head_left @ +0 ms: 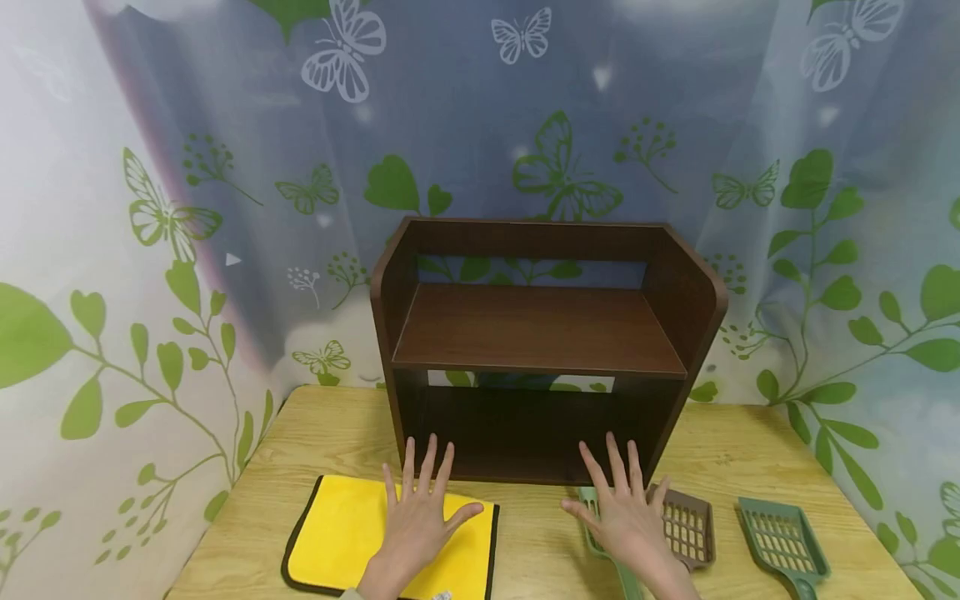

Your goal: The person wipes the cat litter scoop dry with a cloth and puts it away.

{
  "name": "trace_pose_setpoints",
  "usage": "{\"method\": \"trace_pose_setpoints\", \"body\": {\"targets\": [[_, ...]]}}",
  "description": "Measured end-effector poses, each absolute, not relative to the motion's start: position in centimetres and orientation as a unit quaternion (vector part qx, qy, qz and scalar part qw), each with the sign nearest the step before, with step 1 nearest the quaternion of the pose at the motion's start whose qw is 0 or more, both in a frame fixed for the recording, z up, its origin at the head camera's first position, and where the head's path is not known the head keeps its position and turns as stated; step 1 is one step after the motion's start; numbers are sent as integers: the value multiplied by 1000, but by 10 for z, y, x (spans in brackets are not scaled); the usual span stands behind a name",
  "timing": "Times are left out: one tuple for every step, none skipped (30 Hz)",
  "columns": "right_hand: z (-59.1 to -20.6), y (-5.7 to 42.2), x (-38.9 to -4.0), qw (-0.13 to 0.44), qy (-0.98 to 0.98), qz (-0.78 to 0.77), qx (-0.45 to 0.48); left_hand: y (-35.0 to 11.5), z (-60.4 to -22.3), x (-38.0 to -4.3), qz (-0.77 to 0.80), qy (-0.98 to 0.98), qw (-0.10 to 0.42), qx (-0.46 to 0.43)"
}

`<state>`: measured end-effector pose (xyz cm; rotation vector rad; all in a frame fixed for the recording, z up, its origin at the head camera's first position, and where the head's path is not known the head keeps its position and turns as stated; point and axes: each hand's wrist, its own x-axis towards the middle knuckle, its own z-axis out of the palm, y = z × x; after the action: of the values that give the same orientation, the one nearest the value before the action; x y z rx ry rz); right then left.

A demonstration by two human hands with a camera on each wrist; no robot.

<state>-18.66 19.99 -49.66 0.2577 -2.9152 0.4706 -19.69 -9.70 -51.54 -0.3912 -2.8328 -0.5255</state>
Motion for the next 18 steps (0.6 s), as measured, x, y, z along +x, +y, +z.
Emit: {"method": "trace_pose_setpoints", "body": {"targets": [[-497,200,-186,87,-980,159,86,-97,-516,-197,-180,-967,116,-134],[-497,200,-186,86,-980,159,85,-97,-516,-197,-180,-968,115,-135],[-497,200,-185,86,-980,161,85,-97,-515,-197,-181,-967,114,-136],[-496,200,-185,84,-979,163,86,-97,-515,-197,-182,-967,114,-136],[-496,200,-184,85,-979,163,86,-97,-515,-196,-181,-967,115,-136],[-496,200,-184,87,-979,163,88,-97,-515,-196,-182,-967,114,-136],[-496,200,-184,90,-978,164,90,-98,-515,-196,-182,-967,115,-136],[-497,200,-183,95,-977,164,93,-98,-515,-196,-181,-967,116,-137],[-497,200,-184,100,-977,164,96,-98,-515,-196,-180,-967,119,-138],[-497,200,-184,105,-976,162,98,-98,-516,-197,-178,-967,122,-138],[-498,200,-185,110,-976,159,100,-98,-517,-197,-178,-966,127,-140],[-497,200,-185,113,-976,157,101,-99,-518,-197,-179,-964,133,-143],[-497,200,-186,117,-975,158,101,-99,-518,-197,-178,-963,141,-146],[-496,200,-186,118,-976,156,100,-99,-520,-197,-179,-961,150,-149],[-495,200,-187,117,-976,154,98,-99,-521,-198,-180,-958,160,-154],[-494,200,-187,115,-977,152,95,-99,-522,-198,-181,-956,168,-157],[-492,200,-188,111,-978,149,92,-99,-523,-199,-181,-954,175,-160],[-490,200,-188,109,-979,150,88,-100,-523,-199,-183,-953,179,-163]]}}
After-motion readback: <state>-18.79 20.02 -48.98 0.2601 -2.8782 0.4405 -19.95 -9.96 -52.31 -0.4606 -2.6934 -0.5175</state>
